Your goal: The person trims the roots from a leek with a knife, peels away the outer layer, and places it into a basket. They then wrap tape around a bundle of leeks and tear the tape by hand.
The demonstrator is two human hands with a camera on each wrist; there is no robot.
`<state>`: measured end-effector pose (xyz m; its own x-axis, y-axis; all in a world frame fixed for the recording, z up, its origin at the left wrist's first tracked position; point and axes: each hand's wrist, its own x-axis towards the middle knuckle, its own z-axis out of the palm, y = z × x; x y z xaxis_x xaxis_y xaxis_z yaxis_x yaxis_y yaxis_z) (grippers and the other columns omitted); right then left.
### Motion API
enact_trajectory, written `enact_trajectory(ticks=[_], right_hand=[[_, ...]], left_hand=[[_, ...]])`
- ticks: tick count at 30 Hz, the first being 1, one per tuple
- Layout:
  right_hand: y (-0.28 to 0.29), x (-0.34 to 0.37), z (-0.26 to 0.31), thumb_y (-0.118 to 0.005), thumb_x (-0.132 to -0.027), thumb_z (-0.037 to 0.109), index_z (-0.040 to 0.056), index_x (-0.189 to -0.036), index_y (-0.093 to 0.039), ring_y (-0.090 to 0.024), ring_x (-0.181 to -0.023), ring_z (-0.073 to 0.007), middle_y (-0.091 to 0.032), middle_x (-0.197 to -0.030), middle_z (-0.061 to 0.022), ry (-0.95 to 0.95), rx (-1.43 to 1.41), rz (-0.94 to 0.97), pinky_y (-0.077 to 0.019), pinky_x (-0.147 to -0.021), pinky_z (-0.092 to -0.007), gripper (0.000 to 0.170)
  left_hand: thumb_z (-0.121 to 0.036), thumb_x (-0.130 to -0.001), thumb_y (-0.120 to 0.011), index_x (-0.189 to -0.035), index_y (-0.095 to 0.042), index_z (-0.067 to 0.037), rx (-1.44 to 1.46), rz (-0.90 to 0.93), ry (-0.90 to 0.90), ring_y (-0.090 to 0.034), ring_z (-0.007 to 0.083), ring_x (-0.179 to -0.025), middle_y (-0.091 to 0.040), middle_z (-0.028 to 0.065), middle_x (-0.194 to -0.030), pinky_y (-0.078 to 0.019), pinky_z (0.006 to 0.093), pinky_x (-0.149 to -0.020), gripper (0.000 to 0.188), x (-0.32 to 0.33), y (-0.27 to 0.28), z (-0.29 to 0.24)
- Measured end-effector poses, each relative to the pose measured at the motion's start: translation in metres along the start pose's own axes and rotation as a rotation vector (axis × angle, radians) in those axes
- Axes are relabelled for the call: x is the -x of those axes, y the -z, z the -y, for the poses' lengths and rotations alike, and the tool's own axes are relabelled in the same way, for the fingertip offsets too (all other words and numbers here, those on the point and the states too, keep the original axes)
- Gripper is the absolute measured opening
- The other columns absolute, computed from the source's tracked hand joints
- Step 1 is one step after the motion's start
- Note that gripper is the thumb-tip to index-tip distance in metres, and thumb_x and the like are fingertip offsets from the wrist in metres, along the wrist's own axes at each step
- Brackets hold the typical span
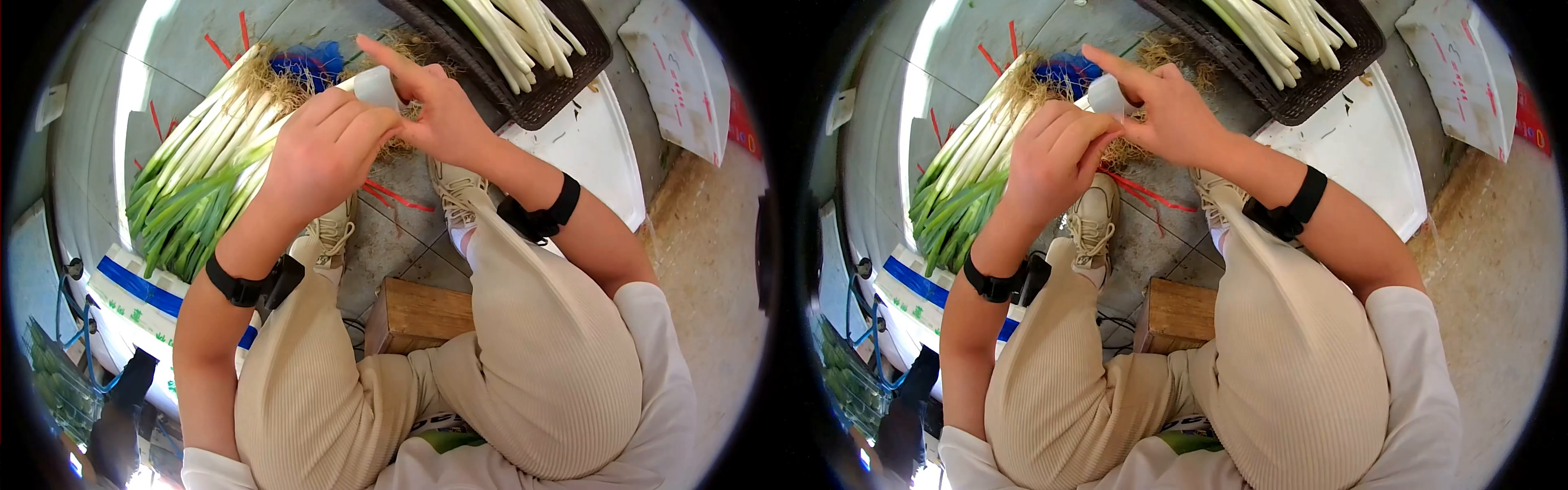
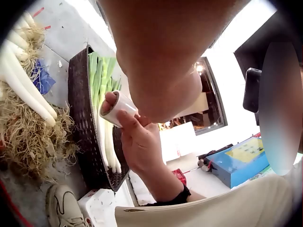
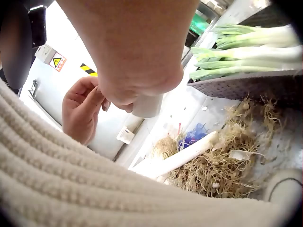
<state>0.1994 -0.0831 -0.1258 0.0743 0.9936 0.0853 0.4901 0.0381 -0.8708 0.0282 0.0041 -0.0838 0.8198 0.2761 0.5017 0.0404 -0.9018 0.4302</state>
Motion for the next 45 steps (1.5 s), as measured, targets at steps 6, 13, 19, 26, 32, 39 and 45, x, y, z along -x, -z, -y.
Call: enact_trajectory(ticks=[6,13,19,26,32,39,45], right_hand=[[0.001,-0.003,-0.007,-0.074,-0.081,0.012,0.0217,-0.156,-0.03,-0.059,-0.087,-0.0219,-0.067,-0.095,-0.0096,-0.044,-0.113,0.013,-0.0466,-0.091,-0.0345,0.087],[0.014,-0.006,-0.002,-0.073,-0.086,0.008,0.0118,-0.156,-0.028,-0.068,-0.098,-0.0193,-0.074,-0.109,-0.0089,0.004,0.012,0.043,-0.0481,-0.096,-0.0358,0.083],[0.02,-0.001,-0.004,-0.073,-0.087,0.009,0.013,-0.156,-0.029,-0.066,-0.098,-0.0169,-0.075,-0.11,0.0012,0.146,0.113,0.008,-0.0372,-0.103,-0.0344,0.082],[0.032,0.008,-0.014,-0.067,-0.09,0.004,0.0136,-0.158,-0.022,-0.063,-0.107,-0.0142,-0.073,-0.113,-0.0067,0.059,-0.244,0.064,-0.0429,-0.101,-0.0331,0.082],[0.031,0.017,-0.014,-0.065,-0.089,0.001,0.0126,-0.159,-0.018,-0.062,-0.108,-0.0118,-0.073,-0.112,-0.0084,-0.1,-0.277,0.122,-0.0443,-0.099,-0.0286,0.084],[0.032,0.016,-0.013,-0.067,-0.092,0.009,0.011,-0.159,-0.017,-0.061,-0.112,-0.0117,-0.071,-0.115,-0.01,-0.166,-0.332,0.15,-0.0413,-0.102,-0.0296,0.084],[0.033,0.02,-0.01,-0.067,-0.092,0.009,0.0091,-0.158,-0.016,-0.062,-0.115,-0.0159,-0.069,-0.118,-0.0124,-0.204,-0.373,0.156,-0.0441,-0.101,-0.0301,0.084]], left_hand=[[-0.006,-0.073,-0.079,-0.089,-0.068,-0.006,0.012,0.023,-0.109,-0.061,0.0227,-0.073,-0.065,0.0046,-0.08,-0.0504,0.0335,-0.064,0.019,-0.003,0.001,-0.014],[-0.008,-0.072,-0.074,-0.092,-0.067,-0.005,0.01,0.204,-0.15,-0.062,0.0222,-0.076,-0.066,0.0049,-0.089,-0.0515,0.0318,-0.066,0.021,0.001,0.003,-0.021],[-0.009,-0.072,-0.066,-0.09,-0.066,-0.007,0.088,0.352,-0.217,-0.062,0.0194,-0.078,-0.065,0.0034,-0.089,-0.051,0.0314,-0.065,0.018,0.001,0.005,-0.027],[-0.02,-0.078,-0.075,-0.095,-0.065,-0.009,0.186,0.407,0.066,-0.063,0.0245,-0.083,-0.065,0.0041,-0.087,-0.0518,0.0364,-0.069,0.022,0.026,-0.009,0.019],[-0.038,-0.074,-0.082,-0.108,-0.066,-0.007,-0.127,0.5,0.552,-0.061,0.0306,-0.101,-0.066,0.0107,-0.101,-0.0508,0.0409,-0.086,0.049,0.063,-0.019,0.103],[-0.035,-0.07,-0.085,-0.105,-0.066,-0.009,-0.24,0.537,0.533,-0.059,0.0304,-0.103,-0.064,0.0095,-0.101,-0.0498,0.0405,-0.088,0.048,0.082,-0.038,0.119],[-0.03,-0.069,-0.082,-0.101,-0.065,-0.009,-0.331,0.613,0.559,-0.059,0.0317,-0.101,-0.063,0.0107,-0.097,-0.0489,0.0409,-0.088,0.041,0.077,-0.042,0.115]])
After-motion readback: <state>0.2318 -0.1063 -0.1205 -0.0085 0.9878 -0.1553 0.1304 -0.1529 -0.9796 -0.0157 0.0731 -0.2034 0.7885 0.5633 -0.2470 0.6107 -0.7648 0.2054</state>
